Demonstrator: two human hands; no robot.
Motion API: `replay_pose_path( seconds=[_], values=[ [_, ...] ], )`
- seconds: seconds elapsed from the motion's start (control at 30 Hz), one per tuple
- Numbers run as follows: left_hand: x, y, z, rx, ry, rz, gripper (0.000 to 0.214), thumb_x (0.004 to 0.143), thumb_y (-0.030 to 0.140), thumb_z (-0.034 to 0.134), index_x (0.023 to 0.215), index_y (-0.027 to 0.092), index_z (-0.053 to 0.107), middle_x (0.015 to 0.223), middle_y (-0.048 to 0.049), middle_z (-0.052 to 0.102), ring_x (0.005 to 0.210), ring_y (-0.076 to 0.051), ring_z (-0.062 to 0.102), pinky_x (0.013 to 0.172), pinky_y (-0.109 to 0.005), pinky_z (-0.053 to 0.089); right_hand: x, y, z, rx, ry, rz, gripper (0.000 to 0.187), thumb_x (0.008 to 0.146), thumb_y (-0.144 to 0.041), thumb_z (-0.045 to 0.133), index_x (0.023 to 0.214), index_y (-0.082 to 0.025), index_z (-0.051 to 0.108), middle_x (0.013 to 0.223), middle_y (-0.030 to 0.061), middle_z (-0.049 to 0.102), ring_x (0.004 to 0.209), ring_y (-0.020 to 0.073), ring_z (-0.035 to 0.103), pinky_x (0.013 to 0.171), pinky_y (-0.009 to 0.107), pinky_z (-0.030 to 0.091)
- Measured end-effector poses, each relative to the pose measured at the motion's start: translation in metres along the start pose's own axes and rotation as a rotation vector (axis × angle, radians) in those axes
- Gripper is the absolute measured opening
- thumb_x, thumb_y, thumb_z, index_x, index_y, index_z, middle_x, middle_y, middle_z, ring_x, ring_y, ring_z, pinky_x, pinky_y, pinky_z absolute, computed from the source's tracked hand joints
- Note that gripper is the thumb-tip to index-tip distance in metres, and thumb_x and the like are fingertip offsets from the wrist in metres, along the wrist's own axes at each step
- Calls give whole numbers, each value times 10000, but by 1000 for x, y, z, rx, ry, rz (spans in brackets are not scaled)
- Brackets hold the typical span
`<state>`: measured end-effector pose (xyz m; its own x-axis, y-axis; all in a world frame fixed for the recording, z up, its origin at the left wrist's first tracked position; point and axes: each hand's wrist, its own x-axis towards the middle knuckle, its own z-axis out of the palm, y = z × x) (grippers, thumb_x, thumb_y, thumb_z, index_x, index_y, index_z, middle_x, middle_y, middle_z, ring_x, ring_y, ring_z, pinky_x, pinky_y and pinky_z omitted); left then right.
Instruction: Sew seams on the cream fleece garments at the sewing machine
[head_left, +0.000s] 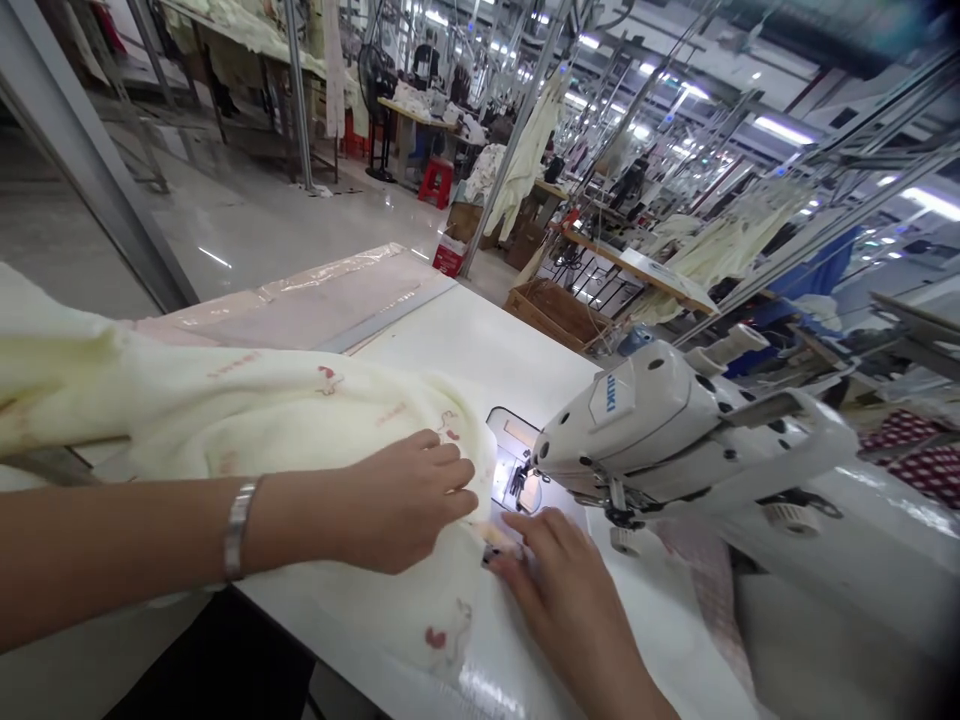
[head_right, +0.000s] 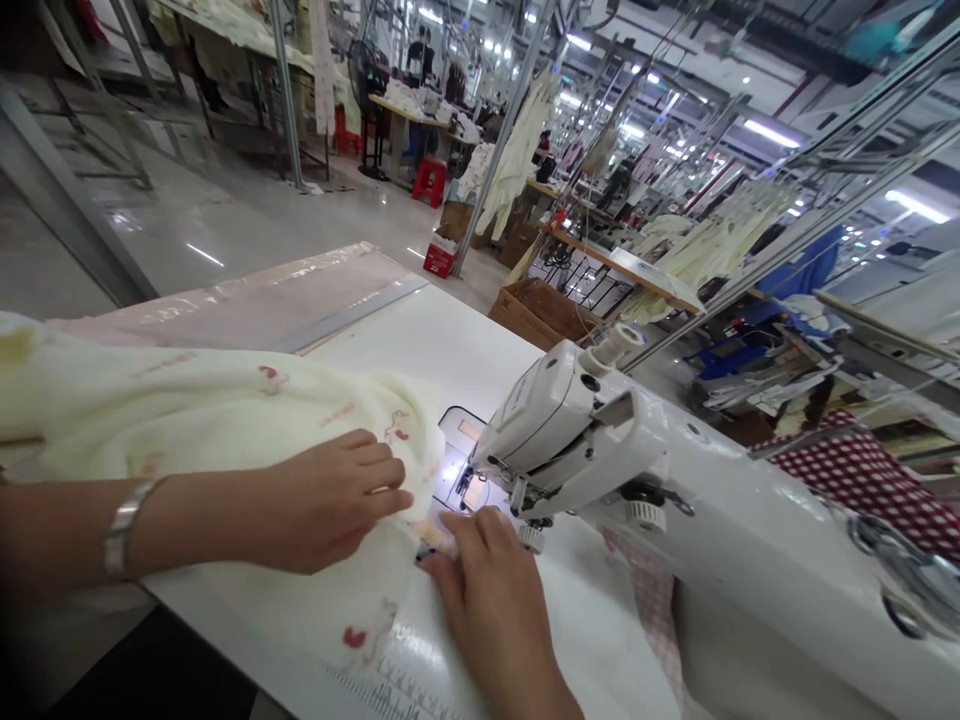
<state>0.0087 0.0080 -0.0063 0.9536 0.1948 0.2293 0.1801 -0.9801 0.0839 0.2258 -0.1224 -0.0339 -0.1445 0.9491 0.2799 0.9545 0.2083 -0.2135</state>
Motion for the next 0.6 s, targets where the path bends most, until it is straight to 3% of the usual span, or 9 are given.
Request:
replay_pose_path(
  seconds=[0.07, 0.13, 0.3, 0.53, 0.6],
  values=[
    [15, 5, 9, 89, 36, 33, 46, 708, 121, 565, 725, 164, 568, 736, -46, 570, 656, -189, 520, 623, -333, 407, 7, 4, 6, -15, -14, 10, 150, 909, -323, 493, 822, -226, 567, 776, 5, 562, 723, 162, 570, 603, 270, 437],
    [22, 5, 17, 136, 98, 76, 110, 733, 86, 538, 660, 167, 532, 693, -33, 545, 609, -166, 482, 555, -310, 365, 11, 8, 11, -6, -2, 35, 229, 925, -293, 446, 716, -216, 503, 724, -4, 536, 656, 142, 545, 568, 256, 410],
    [18, 0, 20, 72, 166, 180, 220, 857, 131, 509, 649, 177, 563, 675, -13, 535, 592, -147, 442, 528, -305, 349, 8, 18, 18, -7, 18, 68, 180, 921, -277, 441, 758, -220, 490, 731, -14, 540, 652, 135, 545, 584, 259, 389],
    [24, -1, 23, -94, 262, -11, 254, 941, 242, 476, 733, 166, 600, 690, -10, 554, 618, -132, 493, 548, -269, 373, 6, 19, 17, -2, 19, 124, 175, 915, -285, 457, 755, -226, 498, 741, -10, 558, 681, 148, 538, 576, 257, 359],
    [26, 1, 25, -49, 287, 45, 237, 942, 210, 456, 759, 165, 599, 715, -15, 563, 622, -137, 485, 550, -279, 370, 7, 18, 17, 6, 21, 131, 183, 915, -290, 448, 751, -225, 497, 735, -11, 558, 671, 146, 538, 576, 257, 357]
  ],
)
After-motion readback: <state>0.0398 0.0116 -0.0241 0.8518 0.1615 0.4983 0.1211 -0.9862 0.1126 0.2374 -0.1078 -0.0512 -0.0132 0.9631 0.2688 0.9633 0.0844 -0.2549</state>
